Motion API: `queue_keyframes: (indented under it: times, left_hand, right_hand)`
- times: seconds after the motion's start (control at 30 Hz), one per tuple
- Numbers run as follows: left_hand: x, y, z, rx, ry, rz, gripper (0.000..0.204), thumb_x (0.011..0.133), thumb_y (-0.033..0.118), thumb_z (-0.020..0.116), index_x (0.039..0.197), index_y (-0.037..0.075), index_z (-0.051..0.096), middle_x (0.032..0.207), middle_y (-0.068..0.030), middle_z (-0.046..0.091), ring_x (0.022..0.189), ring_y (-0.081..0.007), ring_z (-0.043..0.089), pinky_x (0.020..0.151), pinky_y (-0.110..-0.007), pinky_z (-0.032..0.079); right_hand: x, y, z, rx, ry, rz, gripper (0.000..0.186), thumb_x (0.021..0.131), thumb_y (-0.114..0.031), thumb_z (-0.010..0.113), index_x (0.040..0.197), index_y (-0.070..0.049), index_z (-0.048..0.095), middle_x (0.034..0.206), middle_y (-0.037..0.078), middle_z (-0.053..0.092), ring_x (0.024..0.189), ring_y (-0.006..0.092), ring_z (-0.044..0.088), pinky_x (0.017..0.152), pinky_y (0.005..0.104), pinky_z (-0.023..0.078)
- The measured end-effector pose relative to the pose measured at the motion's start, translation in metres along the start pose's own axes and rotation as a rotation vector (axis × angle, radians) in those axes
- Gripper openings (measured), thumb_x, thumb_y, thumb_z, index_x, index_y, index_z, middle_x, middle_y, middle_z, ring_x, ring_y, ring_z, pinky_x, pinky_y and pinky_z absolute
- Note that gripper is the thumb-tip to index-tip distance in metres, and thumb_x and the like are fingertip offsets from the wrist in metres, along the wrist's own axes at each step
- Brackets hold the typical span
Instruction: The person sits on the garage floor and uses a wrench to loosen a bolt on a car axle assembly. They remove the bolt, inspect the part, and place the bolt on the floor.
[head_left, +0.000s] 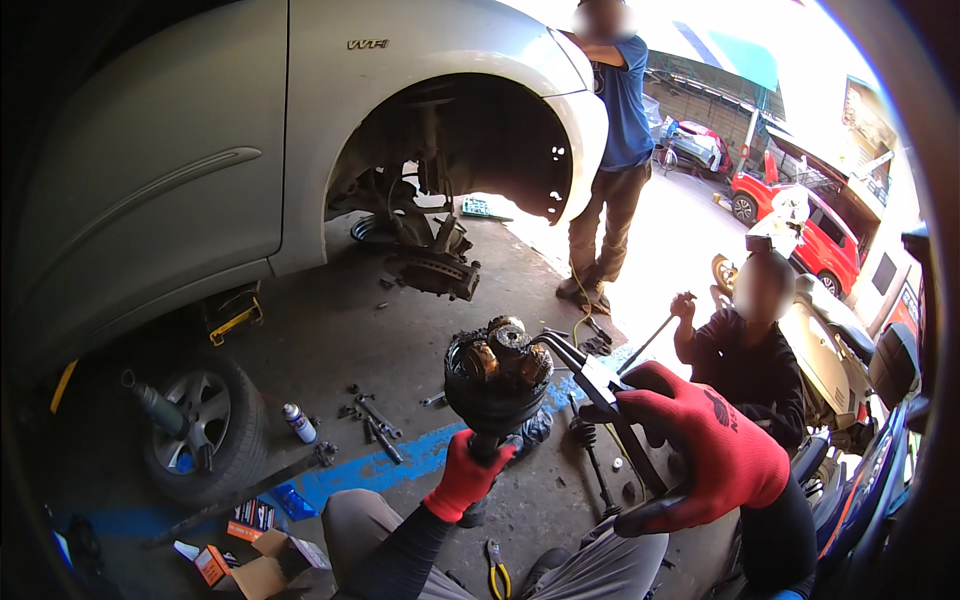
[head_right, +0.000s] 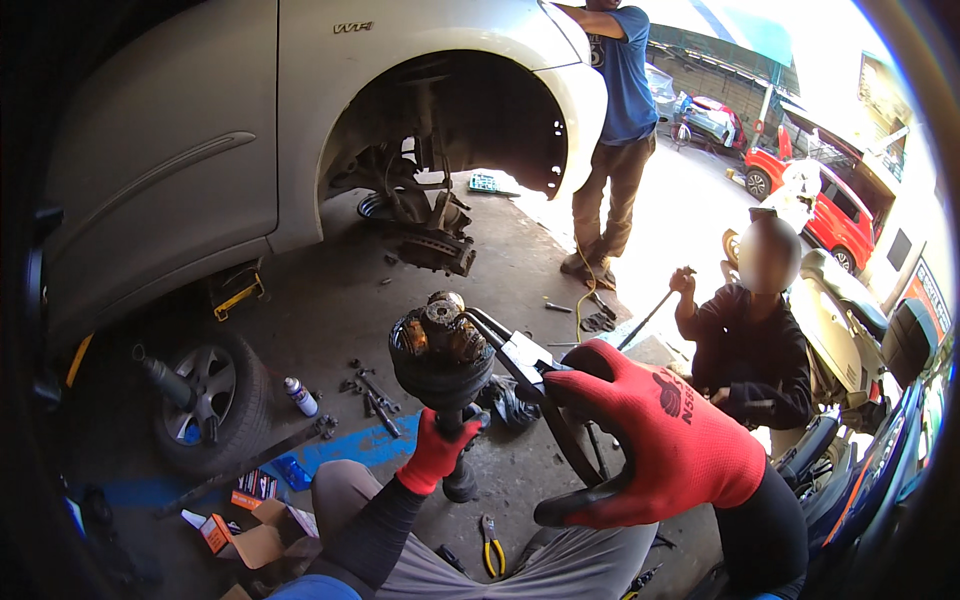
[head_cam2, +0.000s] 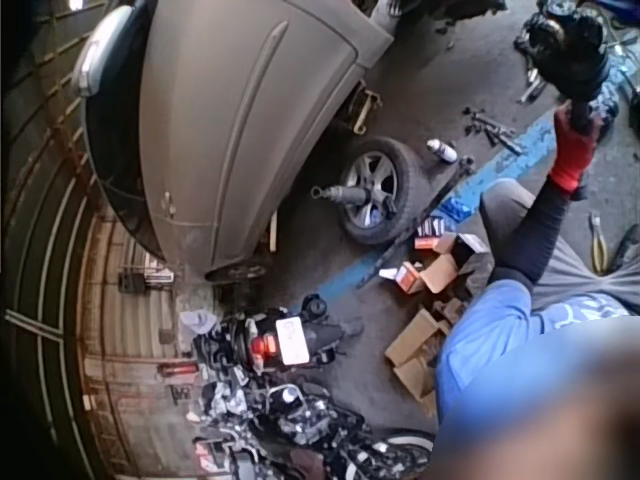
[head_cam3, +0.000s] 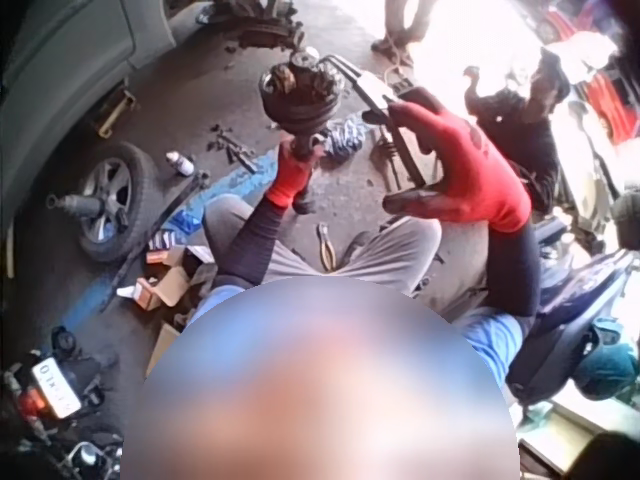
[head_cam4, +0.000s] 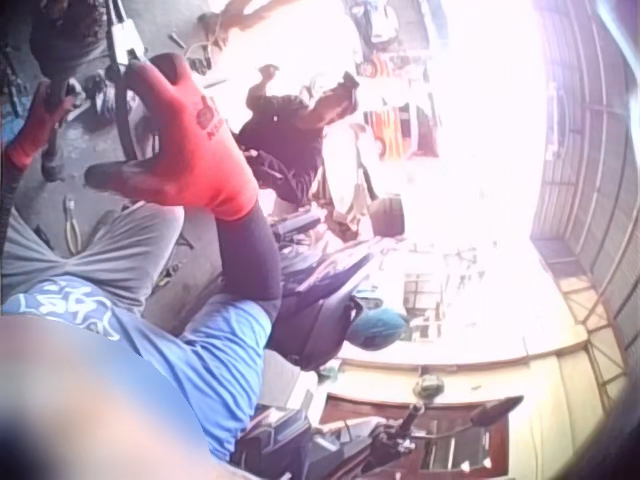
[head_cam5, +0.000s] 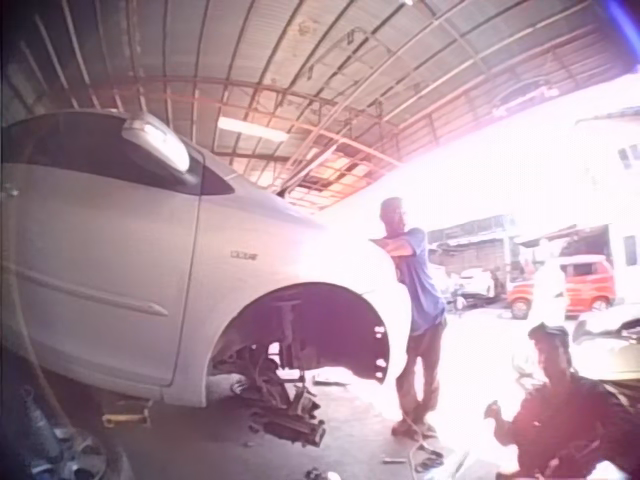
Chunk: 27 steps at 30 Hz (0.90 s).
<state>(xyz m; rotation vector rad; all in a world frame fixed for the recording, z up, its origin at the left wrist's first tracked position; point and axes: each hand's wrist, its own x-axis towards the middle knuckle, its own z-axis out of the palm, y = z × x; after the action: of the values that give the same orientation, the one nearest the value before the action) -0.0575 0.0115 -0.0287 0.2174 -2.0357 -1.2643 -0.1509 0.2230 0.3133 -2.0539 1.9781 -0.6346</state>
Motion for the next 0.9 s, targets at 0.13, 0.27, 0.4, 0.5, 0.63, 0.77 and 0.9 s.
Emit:
queue_keyframes:
  times: [0.13, 0.27, 0.4, 0.5, 0.63, 0.77, 0.9]
  left_hand:
    - [0.000, 0.005, -0.001, 0.032, 0.021, 0.036, 0.035, 0.085, 0.015, 0.076, 0.118, 0.027, 0.070, 0.118, -0.0090, 0.057, 0.102, -0.0309, 0.055, 0.085, -0.044, 0.043]
    - [0.002, 0.010, -0.003, -0.090, -0.002, -0.060, 0.037, 0.084, 0.016, 0.078, 0.119, 0.024, 0.069, 0.113, -0.0099, 0.056, 0.101, -0.0312, 0.054, 0.085, -0.044, 0.043]
    - [0.003, 0.012, -0.004, -0.050, 0.028, -0.030, 0.036, 0.086, 0.018, 0.078, 0.121, 0.022, 0.068, 0.111, -0.0115, 0.055, 0.101, -0.0304, 0.054, 0.084, -0.042, 0.043]
    - [0.003, 0.011, -0.003, -0.091, 0.016, -0.001, 0.036, 0.087, 0.018, 0.078, 0.121, 0.021, 0.068, 0.112, -0.0119, 0.055, 0.101, -0.0300, 0.054, 0.084, -0.041, 0.043]
    - [0.002, 0.008, -0.003, -0.114, 0.003, -0.014, 0.036, 0.086, 0.017, 0.077, 0.120, 0.024, 0.069, 0.113, -0.0108, 0.055, 0.101, -0.0297, 0.055, 0.084, -0.041, 0.043]
    - [0.001, 0.005, -0.003, -0.051, -0.016, -0.025, 0.035, 0.085, 0.017, 0.076, 0.118, 0.028, 0.071, 0.113, -0.0083, 0.056, 0.101, -0.0290, 0.054, 0.085, -0.041, 0.042]
    - [0.000, 0.006, -0.001, -0.015, 0.025, 0.005, 0.035, 0.085, 0.017, 0.075, 0.117, 0.029, 0.071, 0.112, -0.0067, 0.057, 0.100, -0.0288, 0.054, 0.085, -0.041, 0.042]
  right_hand:
    - [-0.003, -0.003, -0.004, -0.013, -0.008, 0.018, 0.087, 0.063, -0.038, 0.092, 0.129, 0.002, 0.053, 0.110, 0.019, 0.055, 0.093, 0.0349, 0.063, 0.080, 0.0404, 0.050]
    - [-0.003, -0.003, -0.004, -0.022, -0.014, -0.009, 0.086, 0.064, -0.037, 0.092, 0.130, 0.001, 0.054, 0.108, 0.019, 0.055, 0.091, 0.0347, 0.062, 0.079, 0.0409, 0.050]
    - [-0.002, -0.002, -0.002, -0.040, -0.015, -0.034, 0.085, 0.065, -0.038, 0.091, 0.131, 0.000, 0.053, 0.108, 0.019, 0.055, 0.091, 0.0351, 0.062, 0.078, 0.0409, 0.050]
    - [-0.002, -0.002, 0.000, -0.036, -0.009, -0.033, 0.084, 0.066, -0.039, 0.091, 0.131, 0.000, 0.053, 0.109, 0.019, 0.055, 0.091, 0.0352, 0.062, 0.078, 0.0406, 0.050]
    - [-0.001, -0.001, 0.002, -0.051, 0.005, -0.021, 0.084, 0.067, -0.039, 0.091, 0.131, 0.000, 0.053, 0.109, 0.018, 0.055, 0.090, 0.0352, 0.062, 0.078, 0.0401, 0.051]
    - [0.001, 0.000, 0.004, -0.052, 0.002, -0.030, 0.081, 0.067, -0.038, 0.091, 0.130, -0.002, 0.054, 0.108, 0.017, 0.055, 0.089, 0.0343, 0.062, 0.077, 0.0400, 0.051]
    - [0.001, -0.002, 0.004, -0.071, -0.027, 0.025, 0.072, 0.069, -0.032, 0.089, 0.126, -0.004, 0.055, 0.106, 0.016, 0.055, 0.089, 0.0335, 0.063, 0.076, 0.0401, 0.051]
